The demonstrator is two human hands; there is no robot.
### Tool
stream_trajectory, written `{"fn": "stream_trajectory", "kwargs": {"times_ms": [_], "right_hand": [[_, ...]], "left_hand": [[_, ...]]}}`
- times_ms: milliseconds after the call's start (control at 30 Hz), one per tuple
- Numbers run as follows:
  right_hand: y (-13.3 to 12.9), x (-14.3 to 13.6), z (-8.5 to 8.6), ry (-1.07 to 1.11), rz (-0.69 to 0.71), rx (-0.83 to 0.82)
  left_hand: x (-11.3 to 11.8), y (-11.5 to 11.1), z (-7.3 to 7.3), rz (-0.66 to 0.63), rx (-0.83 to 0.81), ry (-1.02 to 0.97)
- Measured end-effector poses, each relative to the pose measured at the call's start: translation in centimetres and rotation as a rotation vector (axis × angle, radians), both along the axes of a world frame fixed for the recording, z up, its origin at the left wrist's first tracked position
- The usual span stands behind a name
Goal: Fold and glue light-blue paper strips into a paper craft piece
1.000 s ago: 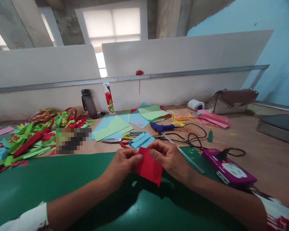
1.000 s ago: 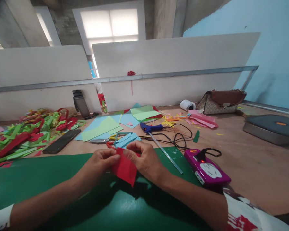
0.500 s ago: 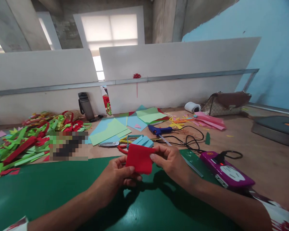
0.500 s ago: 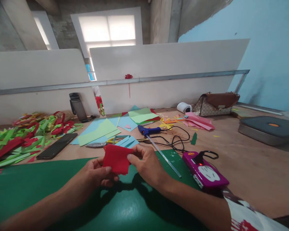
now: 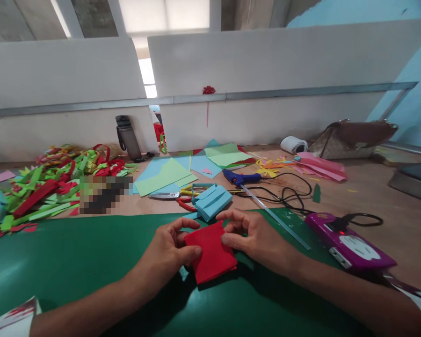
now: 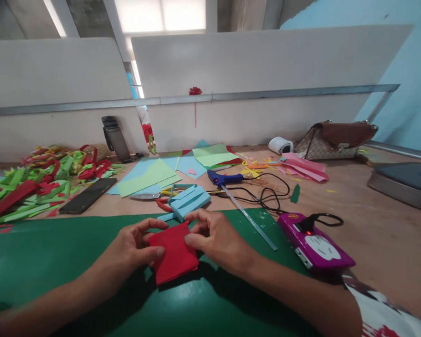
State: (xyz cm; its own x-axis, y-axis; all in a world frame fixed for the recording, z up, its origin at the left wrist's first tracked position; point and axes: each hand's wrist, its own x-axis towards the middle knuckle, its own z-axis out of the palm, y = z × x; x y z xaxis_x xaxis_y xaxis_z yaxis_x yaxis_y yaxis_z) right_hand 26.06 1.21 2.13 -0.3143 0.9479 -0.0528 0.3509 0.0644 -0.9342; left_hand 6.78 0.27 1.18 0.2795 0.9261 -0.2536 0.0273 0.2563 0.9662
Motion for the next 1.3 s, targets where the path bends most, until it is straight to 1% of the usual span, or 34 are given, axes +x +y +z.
{"fn": "stream_trajectory", "kwargs": {"times_ms": [100, 200, 300, 400, 500, 667, 800, 900, 1033, 1167, 1300], "right_hand": [[-0.2, -0.3, 0.0, 0.022, -0.012, -0.031], [-0.4, -0.4, 0.0, 0.045, -0.021, -0.032], [-0.5, -0.4, 0.0, 0.084, -0.025, -0.031], [-0.5, -0.3, -0.1, 0.116, -0.039, -0.034], [-0.5, -0.2, -0.2, 0.125, -0.042, -0.028], [-0.4, -0.3, -0.5, 0.133, -0.029, -0.042], [-0.4, -0.4, -0.4, 0.147, 0.026, -0.087], [-0.5, -0.5, -0.3, 0.114, 0.044, -0.031], [-0.7, -0.4, -0.3, 0.088, 0.028, 0.045], [-0.8, -0.4, -0.5, 0.125, 0.033, 0.06], [-0.8, -0.6, -0.6, 0.135, 0.032, 0.067]], "left_hand": [[0.0, 0.1, -0.4, -0.008, 0.01, 0.001], [0.0, 0.0, -0.4, -0.031, 0.012, 0.011], [0.0, -0.1, -0.2, -0.041, 0.021, 0.057], [0.1, -0.3, 0.2, -0.004, 0.041, 0.127], [0.1, -0.3, 0.4, 0.012, 0.048, 0.153], [0.0, -0.3, 0.0, -0.014, 0.081, 0.116], [0.2, -0.5, -0.4, -0.044, 0.104, 0.068], [0.5, -0.7, -0.4, -0.049, 0.173, 0.092], [0.8, -1.0, -0.1, -0.024, 0.279, 0.207], [1.0, -1.1, -0.1, -0.012, 0.398, 0.272], [1.2, -1.0, 0.0, -0.017, 0.443, 0.279]]}}
